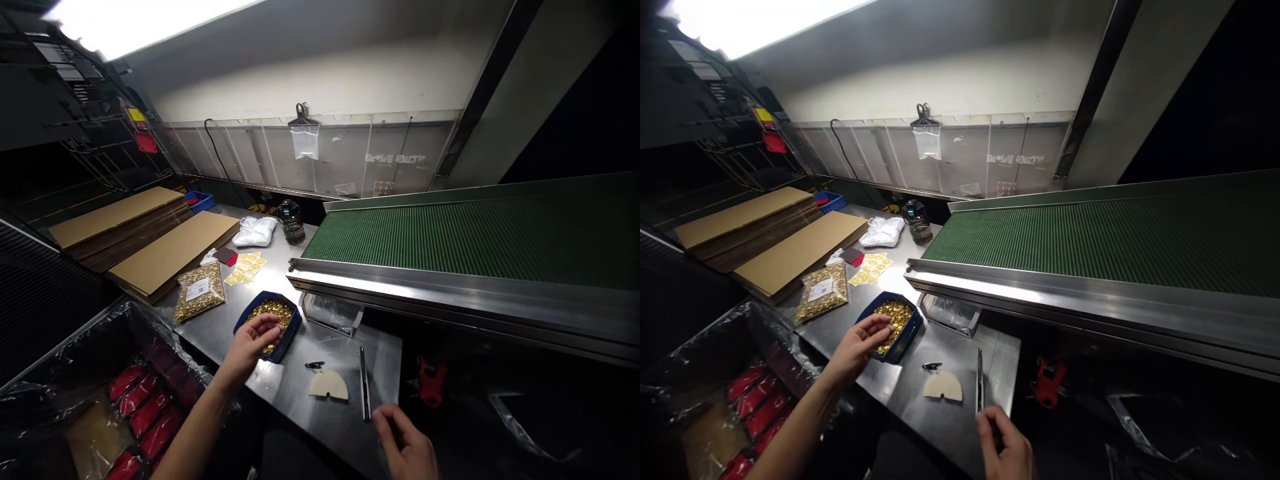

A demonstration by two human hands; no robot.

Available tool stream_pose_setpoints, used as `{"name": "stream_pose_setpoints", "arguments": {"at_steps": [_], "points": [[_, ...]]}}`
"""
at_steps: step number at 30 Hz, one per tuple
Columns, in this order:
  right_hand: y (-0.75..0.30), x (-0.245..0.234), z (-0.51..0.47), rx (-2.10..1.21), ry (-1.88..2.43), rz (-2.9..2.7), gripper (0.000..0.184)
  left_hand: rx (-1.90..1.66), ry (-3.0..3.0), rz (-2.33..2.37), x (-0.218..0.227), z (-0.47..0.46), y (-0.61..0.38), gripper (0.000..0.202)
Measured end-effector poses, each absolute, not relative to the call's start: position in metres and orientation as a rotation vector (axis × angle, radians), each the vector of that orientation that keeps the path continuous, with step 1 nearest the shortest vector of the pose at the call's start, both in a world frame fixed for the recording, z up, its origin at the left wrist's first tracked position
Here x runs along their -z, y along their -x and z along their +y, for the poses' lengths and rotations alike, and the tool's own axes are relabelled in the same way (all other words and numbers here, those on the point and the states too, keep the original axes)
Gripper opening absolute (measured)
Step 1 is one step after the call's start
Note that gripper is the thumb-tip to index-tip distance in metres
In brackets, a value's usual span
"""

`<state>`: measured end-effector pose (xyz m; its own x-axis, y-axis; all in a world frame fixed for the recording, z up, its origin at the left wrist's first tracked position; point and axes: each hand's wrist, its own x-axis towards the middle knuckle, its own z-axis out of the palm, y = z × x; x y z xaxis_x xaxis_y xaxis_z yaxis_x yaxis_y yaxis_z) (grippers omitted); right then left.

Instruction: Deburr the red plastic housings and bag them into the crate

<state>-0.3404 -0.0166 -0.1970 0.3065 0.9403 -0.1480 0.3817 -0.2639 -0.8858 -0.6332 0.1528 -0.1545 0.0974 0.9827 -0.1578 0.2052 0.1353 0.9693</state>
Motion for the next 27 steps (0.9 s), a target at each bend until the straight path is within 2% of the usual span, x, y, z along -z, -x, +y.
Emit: {"name": "stream_pose_setpoints", "arguments": {"at_steps": [5, 8, 11, 16, 21, 27], "points": [[0.363, 0.126, 0.005, -0.880, 1.331, -1.330, 0.018, -0.832, -1.068, 0.952, 0.125, 0.083, 0.563, 0.053], [0.355, 0.106, 0.011, -0.932, 1.112, -1.499, 0.020, -0.780, -0.909, 0.747, 0.107, 0.059, 0.536, 0.041], [0.343, 0.104, 0.008, -0.994, 1.056, -1.471, 0.017, -0.760, -0.852, 0.699, 0.096, 0.051, 0.523, 0.038], [0.336, 0.111, -0.001, -0.962, 1.097, -1.310, 0.005, -0.697, -0.771, 0.665, 0.099, 0.051, 0.506, 0.044], [0.337, 0.113, -0.010, -0.988, 1.095, -1.103, 0.019, -0.739, -0.585, 0.614, 0.106, 0.044, 0.485, 0.042], [0.324, 0.121, -0.020, -0.877, 1.232, -1.139, 0.007, -0.776, -0.425, 0.625, 0.110, 0.038, 0.473, 0.044]]}}
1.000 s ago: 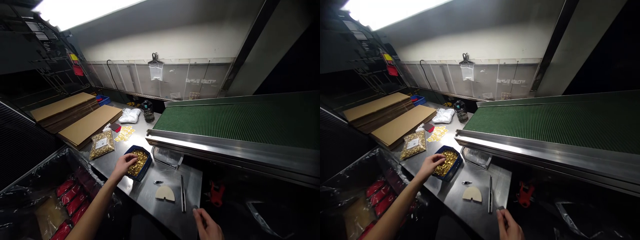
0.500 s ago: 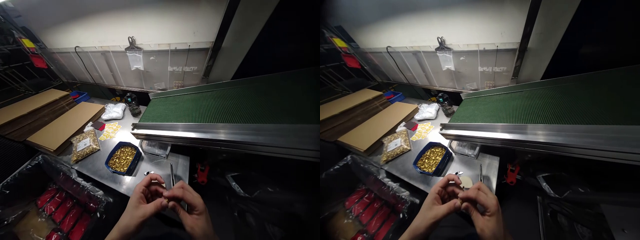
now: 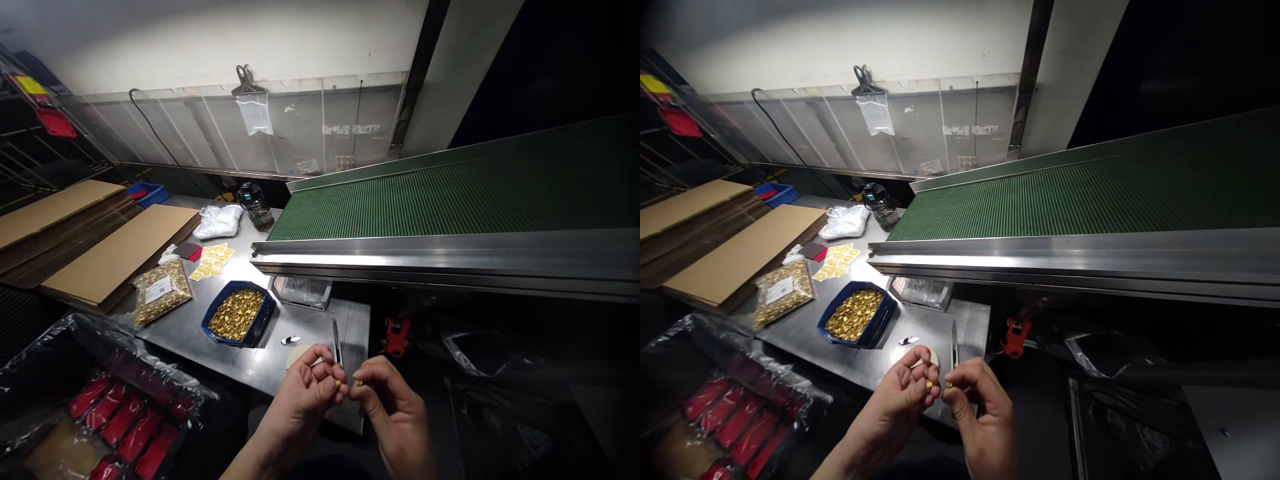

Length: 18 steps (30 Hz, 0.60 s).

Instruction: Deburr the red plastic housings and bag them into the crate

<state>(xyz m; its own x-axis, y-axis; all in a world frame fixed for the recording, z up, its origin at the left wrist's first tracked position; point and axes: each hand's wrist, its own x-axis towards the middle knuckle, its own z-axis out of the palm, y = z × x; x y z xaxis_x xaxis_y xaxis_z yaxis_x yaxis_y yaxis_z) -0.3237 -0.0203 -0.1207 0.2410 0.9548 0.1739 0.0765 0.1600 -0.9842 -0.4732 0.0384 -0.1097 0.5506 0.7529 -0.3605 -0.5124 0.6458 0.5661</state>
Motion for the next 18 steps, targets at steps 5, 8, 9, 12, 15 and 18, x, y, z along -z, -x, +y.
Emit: {"name": "stream_pose_setpoints", "arguments": {"at_steps": [5, 8, 9, 12, 15, 18], "points": [[0.319, 0.117, -0.019, -0.741, 1.257, -1.247, 0.007, -0.788, -0.429, 0.694, 0.110, 0.037, 0.469, 0.047], [0.319, 0.113, -0.016, -0.661, 1.247, -1.329, 0.010, -0.799, -0.444, 0.704, 0.109, 0.036, 0.465, 0.048], [0.319, 0.112, -0.016, -0.632, 1.248, -1.356, 0.011, -0.805, -0.447, 0.709, 0.109, 0.036, 0.463, 0.048], [0.319, 0.111, -0.015, -0.523, 1.268, -1.440, 0.017, -0.831, -0.468, 0.747, 0.112, 0.037, 0.461, 0.050], [0.316, 0.113, -0.017, -0.379, 1.319, -1.514, 0.023, -0.837, -0.493, 0.805, 0.113, 0.038, 0.460, 0.054], [0.312, 0.117, -0.017, -0.246, 1.353, -1.582, 0.032, -0.804, -0.465, 0.838, 0.112, 0.037, 0.460, 0.060]]}}
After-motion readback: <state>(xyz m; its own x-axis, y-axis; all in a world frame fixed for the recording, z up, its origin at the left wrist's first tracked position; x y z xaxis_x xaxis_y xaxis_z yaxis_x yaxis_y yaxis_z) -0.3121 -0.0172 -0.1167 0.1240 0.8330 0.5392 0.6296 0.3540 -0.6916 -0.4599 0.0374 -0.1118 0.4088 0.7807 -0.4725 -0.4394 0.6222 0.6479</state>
